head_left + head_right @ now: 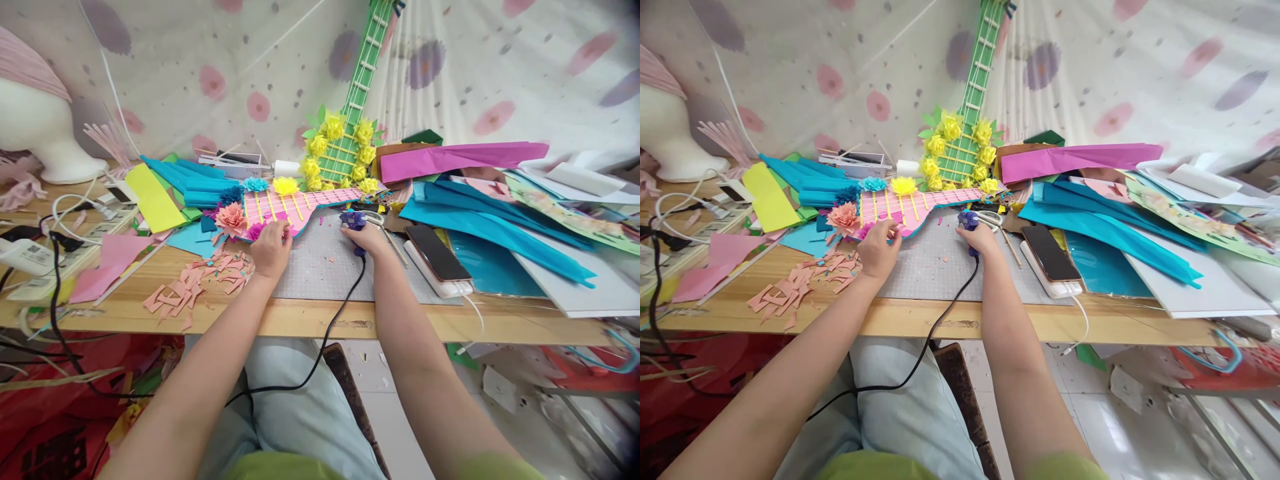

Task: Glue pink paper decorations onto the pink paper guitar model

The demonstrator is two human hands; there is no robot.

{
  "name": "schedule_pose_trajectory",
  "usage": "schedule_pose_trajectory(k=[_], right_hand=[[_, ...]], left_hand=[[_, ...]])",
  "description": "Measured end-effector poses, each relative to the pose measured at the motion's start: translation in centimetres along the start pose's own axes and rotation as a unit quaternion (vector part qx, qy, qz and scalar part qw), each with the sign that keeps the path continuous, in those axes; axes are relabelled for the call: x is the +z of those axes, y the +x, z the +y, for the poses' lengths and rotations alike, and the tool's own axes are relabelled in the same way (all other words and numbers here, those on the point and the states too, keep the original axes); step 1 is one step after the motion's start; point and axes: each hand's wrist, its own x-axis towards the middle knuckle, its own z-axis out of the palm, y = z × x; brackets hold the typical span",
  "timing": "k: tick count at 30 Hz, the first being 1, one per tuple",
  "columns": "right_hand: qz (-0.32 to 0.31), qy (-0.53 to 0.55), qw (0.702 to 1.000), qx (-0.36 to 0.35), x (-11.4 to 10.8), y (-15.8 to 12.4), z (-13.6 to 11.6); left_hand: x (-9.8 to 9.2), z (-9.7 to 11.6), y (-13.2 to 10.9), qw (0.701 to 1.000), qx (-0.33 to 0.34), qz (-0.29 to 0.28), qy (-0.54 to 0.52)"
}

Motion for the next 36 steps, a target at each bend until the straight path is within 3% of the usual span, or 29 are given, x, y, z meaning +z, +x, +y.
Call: schedule_pose_trajectory(k=[4, 8, 22, 25, 30, 33, 36], right_hand=[[0.000, -0.004, 1.000, -0.004, 0.1, 0.1, 0.0], [-0.002, -0.003, 1.000, -0.010, 0.1, 0.1, 0.1], [-0.010, -0.019, 1.000, 0.001, -0.2, -0.2, -0.4], [-0.004, -0.005, 1.000, 0.001, 0.0, -0.1, -0.2], [0.042, 0.087, 0.994, 0.052, 0.4, 0.4, 0.1], [0.085, 0.257, 0.961, 0.053, 0.7, 0.5, -0.7], [0.070, 0.371, 0.926, -0.025, 1.2, -0.6, -2.6]], left_hand=[[-0.7, 0.6, 1.9, 0.994, 0.028, -0.071, 0.076], [-1.4, 1.0, 2.8, 0.982, -0.002, -0.141, 0.127], [-2.5, 1.1, 2.7, 0.963, -0.005, -0.204, 0.177], [-2.5, 1.0, 2.7, 0.976, -0.015, -0.170, 0.133], [-1.8, -0.2, 1.5, 0.997, -0.049, -0.011, -0.064], [-1.6, -1.5, 0.3, 0.973, -0.092, 0.091, -0.191], [-2.0, -2.9, -0.3, 0.936, -0.140, 0.183, -0.265]])
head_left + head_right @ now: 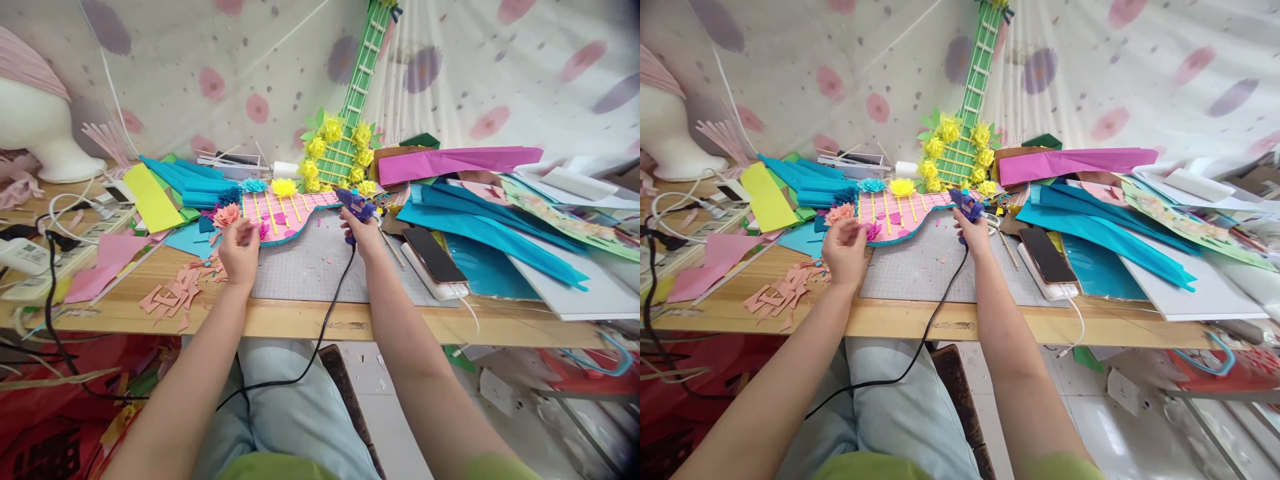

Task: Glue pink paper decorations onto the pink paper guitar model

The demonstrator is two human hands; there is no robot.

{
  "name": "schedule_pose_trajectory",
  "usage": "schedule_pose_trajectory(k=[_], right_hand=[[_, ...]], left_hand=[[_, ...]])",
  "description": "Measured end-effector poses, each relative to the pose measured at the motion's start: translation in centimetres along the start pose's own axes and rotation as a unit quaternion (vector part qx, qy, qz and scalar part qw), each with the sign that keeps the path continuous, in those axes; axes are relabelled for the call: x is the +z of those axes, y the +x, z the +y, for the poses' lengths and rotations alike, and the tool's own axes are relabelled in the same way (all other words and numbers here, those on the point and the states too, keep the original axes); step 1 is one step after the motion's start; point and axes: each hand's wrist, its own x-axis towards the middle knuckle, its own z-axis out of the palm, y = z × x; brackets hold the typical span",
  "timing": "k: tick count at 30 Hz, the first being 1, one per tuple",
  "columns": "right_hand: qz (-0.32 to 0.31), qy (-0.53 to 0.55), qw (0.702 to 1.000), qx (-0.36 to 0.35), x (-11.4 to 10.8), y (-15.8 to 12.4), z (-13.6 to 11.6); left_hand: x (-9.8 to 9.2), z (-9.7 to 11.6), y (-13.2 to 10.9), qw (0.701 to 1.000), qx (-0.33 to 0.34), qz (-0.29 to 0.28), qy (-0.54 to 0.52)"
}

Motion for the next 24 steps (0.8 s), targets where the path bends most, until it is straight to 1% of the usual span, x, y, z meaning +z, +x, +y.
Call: schedule_pose_trajectory(k=[2, 4, 6, 8, 10, 13, 19, 21, 24], right_hand=[[-0.073, 0.019, 0.997, -0.029, 1.3, -1.5, -0.8], [-0.164, 0.006, 0.986, -0.037, 2.8, -3.2, -1.3], [-0.243, -0.020, 0.969, -0.039, 4.3, -4.7, -1.4], [-0.288, -0.032, 0.956, -0.047, 5.4, -5.8, -1.2], [-0.304, -0.029, 0.950, -0.060, 6.1, -6.3, -0.9], [-0.307, -0.023, 0.949, -0.069, 6.5, -6.5, -0.7], [-0.307, -0.050, 0.948, -0.072, 6.7, -6.6, -0.7], [-0.308, -0.057, 0.947, -0.073, 6.8, -6.6, -0.6], [-0.303, -0.065, 0.948, -0.077, 6.9, -6.6, -0.6]], left_hand=[[-0.8, -0.4, 0.4, 0.997, -0.040, 0.048, -0.040], [-1.4, -0.5, 0.9, 0.988, -0.101, 0.077, -0.086], [-1.8, -0.5, 1.2, 0.974, -0.164, 0.086, -0.132], [-2.1, -0.3, 1.4, 0.962, -0.207, 0.078, -0.158], [-2.2, 0.0, 1.3, 0.958, -0.230, 0.067, -0.159], [-2.1, 0.3, 1.0, 0.955, -0.244, 0.054, -0.158], [-2.0, 0.0, 0.6, 0.957, -0.223, 0.032, -0.183], [-2.0, 0.0, 0.6, 0.958, -0.216, 0.017, -0.188], [-1.9, 0.0, 0.5, 0.957, -0.220, 0.003, -0.189]])
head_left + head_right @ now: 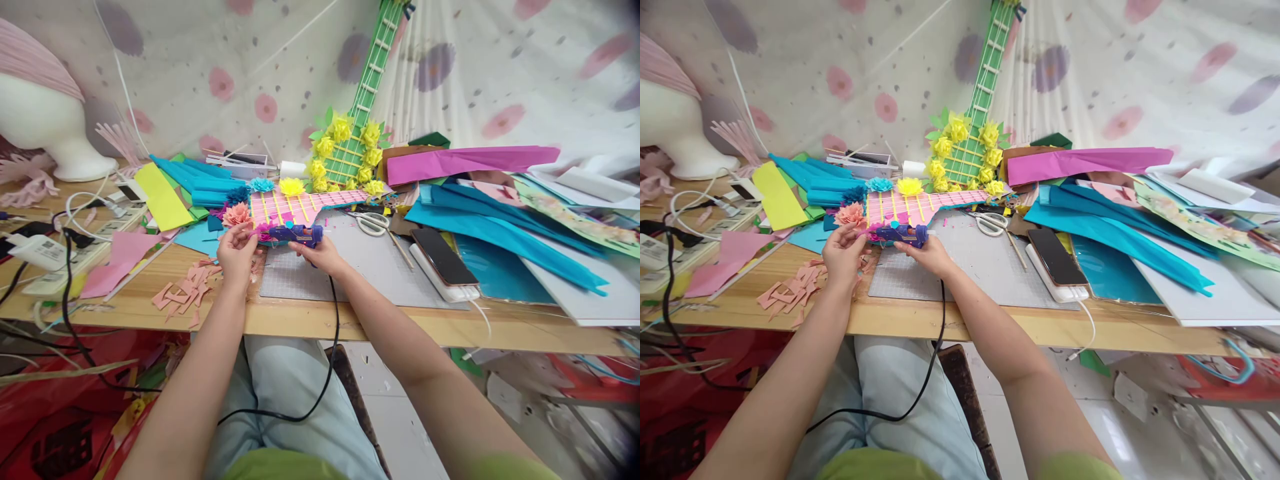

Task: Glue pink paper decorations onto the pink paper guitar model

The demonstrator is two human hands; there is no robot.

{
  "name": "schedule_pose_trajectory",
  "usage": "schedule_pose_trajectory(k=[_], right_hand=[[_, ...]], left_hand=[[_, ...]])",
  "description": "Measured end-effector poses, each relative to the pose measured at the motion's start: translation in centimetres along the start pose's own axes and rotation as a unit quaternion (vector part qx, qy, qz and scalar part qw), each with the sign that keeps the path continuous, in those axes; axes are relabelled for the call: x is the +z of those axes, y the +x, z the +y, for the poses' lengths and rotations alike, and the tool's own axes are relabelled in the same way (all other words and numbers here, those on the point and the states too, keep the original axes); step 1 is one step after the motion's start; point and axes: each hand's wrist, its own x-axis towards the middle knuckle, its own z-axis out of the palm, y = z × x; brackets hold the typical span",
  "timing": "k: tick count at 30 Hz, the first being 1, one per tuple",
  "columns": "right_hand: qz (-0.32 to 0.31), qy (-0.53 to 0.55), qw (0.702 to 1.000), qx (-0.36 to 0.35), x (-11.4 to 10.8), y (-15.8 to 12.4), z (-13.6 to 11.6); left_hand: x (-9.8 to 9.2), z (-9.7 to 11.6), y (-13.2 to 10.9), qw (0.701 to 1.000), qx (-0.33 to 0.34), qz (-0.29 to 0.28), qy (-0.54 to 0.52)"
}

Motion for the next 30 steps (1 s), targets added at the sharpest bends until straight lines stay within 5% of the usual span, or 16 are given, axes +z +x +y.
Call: schedule_pose_trajectory(k=[30], right_hand=[[0.029, -0.011, 0.999, -0.008, -0.05, 0.14, 0.27]], left_hand=[[0.27, 0.17, -0.51, 0.999, -0.017, -0.044, 0.021]])
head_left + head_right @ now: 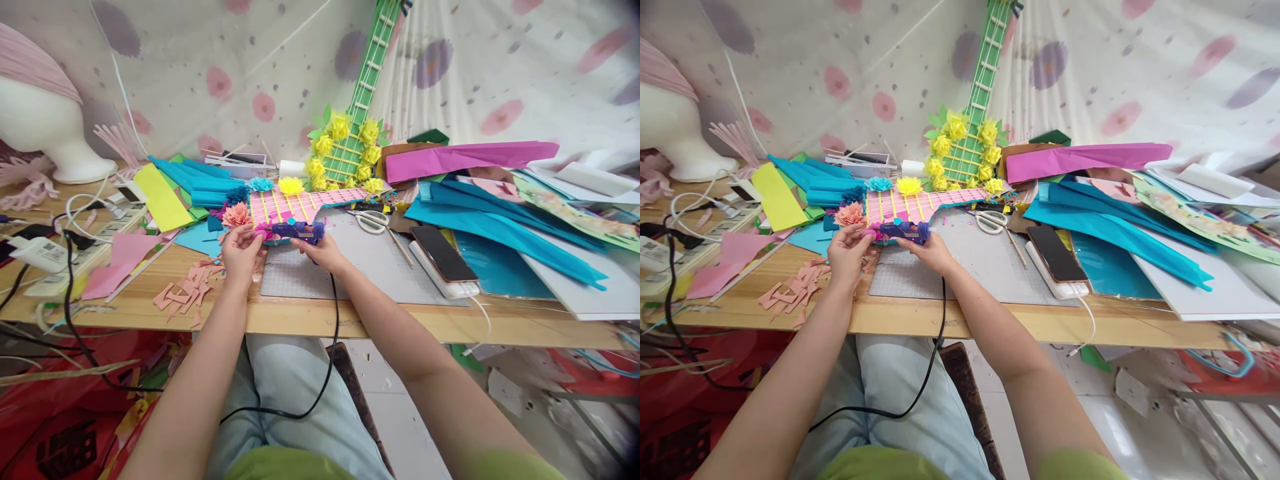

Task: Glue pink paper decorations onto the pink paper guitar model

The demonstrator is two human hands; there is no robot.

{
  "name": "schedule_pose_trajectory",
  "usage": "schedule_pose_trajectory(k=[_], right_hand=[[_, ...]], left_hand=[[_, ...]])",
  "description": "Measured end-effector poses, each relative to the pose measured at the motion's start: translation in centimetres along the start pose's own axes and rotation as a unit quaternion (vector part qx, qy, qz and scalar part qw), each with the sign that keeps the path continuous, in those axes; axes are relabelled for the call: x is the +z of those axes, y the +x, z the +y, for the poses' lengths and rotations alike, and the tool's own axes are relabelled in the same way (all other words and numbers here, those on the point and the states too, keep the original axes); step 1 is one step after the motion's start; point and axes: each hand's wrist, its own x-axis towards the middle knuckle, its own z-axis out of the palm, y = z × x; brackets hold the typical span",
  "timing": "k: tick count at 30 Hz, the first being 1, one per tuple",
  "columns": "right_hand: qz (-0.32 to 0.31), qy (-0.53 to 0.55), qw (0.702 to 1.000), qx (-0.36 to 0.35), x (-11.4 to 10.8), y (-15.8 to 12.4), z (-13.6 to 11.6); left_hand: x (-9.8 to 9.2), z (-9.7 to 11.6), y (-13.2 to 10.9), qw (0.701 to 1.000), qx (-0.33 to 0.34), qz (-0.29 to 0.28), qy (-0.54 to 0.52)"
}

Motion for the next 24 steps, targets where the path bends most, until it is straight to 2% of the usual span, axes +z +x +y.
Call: schedule_pose_trajectory(k=[3, 6, 9, 12, 14, 16, 21, 24], right_hand=[[0.046, -0.005, 0.999, 0.011, -0.7, 0.3, 0.0], [0.152, -0.023, 0.988, 0.030, -2.9, 0.8, 0.6], [0.288, -0.056, 0.956, 0.022, -6.1, 1.4, 1.8], [0.366, -0.108, 0.922, 0.062, -9.1, 1.6, 3.3], [0.372, -0.149, 0.911, 0.097, -10.5, 1.5, 3.9], [0.349, -0.178, 0.912, 0.122, -11.4, 1.2, 4.2], [0.204, -0.189, 0.950, 0.143, -12.3, 0.3, 4.4], [0.178, -0.212, 0.948, 0.156, -12.2, 0.2, 4.9]], left_hand=[[0.1, -0.1, -0.2, 0.999, -0.001, -0.031, -0.008], [0.1, -0.2, -0.2, 0.999, -0.003, -0.044, -0.026], [-0.1, -0.2, 0.0, 0.999, -0.001, -0.020, -0.049], [-0.3, 0.0, 0.7, 0.998, -0.002, 0.027, -0.060], [-0.5, 0.2, 1.4, 0.997, -0.010, 0.044, -0.062], [-0.7, 0.5, 2.1, 0.997, -0.025, 0.046, -0.060], [-1.6, 2.5, 4.1, 0.997, -0.065, 0.020, -0.039], [-2.2, 4.0, 5.0, 0.997, -0.079, 0.001, -0.002]])
